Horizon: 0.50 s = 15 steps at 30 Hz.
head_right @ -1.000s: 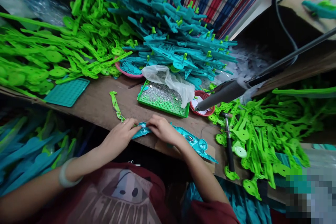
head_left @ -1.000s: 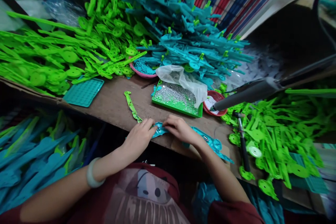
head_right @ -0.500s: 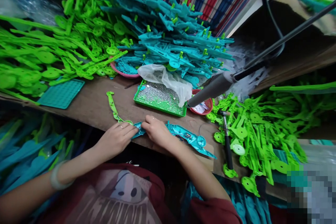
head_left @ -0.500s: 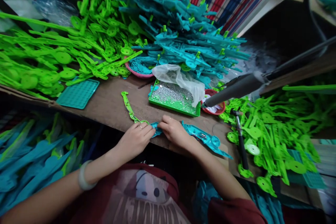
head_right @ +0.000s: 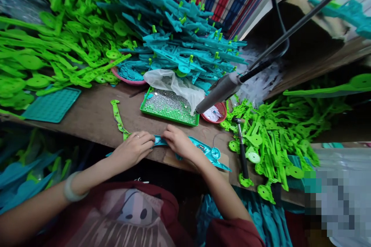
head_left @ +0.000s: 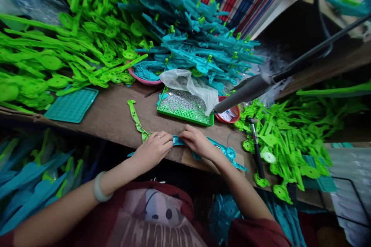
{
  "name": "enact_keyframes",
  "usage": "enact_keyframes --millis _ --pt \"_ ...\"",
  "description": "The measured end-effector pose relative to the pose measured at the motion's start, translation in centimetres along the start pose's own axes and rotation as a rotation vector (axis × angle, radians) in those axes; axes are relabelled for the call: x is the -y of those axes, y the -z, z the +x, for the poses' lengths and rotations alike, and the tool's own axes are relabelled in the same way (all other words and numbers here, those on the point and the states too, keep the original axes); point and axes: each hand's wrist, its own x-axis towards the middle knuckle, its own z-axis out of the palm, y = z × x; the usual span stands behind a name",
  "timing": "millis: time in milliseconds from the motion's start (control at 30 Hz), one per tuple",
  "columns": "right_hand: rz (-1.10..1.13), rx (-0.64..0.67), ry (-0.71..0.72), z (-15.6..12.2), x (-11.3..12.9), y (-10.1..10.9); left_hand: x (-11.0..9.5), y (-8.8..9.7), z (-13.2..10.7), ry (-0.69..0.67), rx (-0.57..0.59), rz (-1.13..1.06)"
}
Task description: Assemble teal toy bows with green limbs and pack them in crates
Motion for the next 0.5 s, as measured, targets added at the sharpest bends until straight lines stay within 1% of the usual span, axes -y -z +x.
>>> enact_keyframes --millis 67,133,300,400,500 --pt "-0.016 -0.018 -0.026 0.2 -0.2 -0.3 0.1 0.0 0.2 0.001 0.030 -0.021" --pt "-0.052 -0.030 -0.038 0.2 -0.4 -0.6 0.1 0.0 0.4 0.014 0.033 -0.032" --pt "-0.171 -0.052 0.014 0.0 -0.7 -1.5 0.0 -0.1 0.8 -0.015 0.001 0.023" --pt "-0.208 -0.067 0.001 -0.1 -0.5 -1.8 -0.3 -0.3 0.9 -0.018 -0.032 0.072" --pt "-0.250 -0.072 -0.013 -0.3 -0.3 -2.0 -0.7 -0.4 0.8 0.012 -0.032 0.078"
